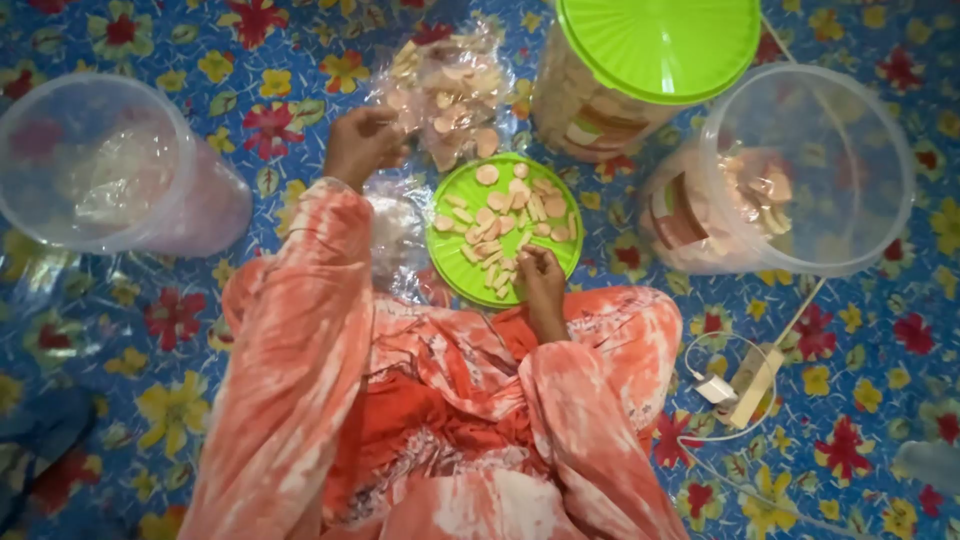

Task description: The person packs small food slices from a plate into a plastic container.

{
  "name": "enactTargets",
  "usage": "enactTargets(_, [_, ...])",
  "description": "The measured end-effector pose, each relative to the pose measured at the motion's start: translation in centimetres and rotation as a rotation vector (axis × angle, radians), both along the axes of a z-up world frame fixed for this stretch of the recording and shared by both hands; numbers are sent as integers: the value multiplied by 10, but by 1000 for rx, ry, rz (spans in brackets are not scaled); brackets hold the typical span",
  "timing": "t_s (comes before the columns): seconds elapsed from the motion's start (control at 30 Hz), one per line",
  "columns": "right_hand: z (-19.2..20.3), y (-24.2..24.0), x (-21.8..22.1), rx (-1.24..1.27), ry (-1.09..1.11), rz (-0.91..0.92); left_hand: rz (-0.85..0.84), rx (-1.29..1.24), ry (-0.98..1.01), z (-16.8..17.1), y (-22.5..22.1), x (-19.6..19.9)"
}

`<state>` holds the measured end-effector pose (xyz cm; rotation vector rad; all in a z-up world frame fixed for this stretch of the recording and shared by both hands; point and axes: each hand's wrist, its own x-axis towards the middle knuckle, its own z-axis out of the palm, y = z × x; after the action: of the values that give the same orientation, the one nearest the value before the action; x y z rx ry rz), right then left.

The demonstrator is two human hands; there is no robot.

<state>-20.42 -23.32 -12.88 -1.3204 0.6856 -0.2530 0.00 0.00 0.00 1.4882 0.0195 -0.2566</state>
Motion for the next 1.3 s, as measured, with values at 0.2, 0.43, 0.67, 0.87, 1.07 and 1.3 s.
enactTargets(0.2, [5,0,-1,-54,15,49,-213,1034,-242,-116,70,17])
enactTargets(0.43, [5,3,-1,-64,6,64,-431,1064,-246,-60,53,-15])
enactTargets(0.67, [6,1,-3,-97,6,80,-439,1181,-116,-104,46,-1])
enactTargets(0.87, [5,3,-1,-97,17,100,-494,1144,-323,-89,44,-10])
enactTargets(1.07, [-2,0,-1,-133,13,101,-526,1225,-670,-58,31,-25])
enactTargets(1.3, [2,2,-3,-114,9,100,-482,1382,-757,-71,29,-24])
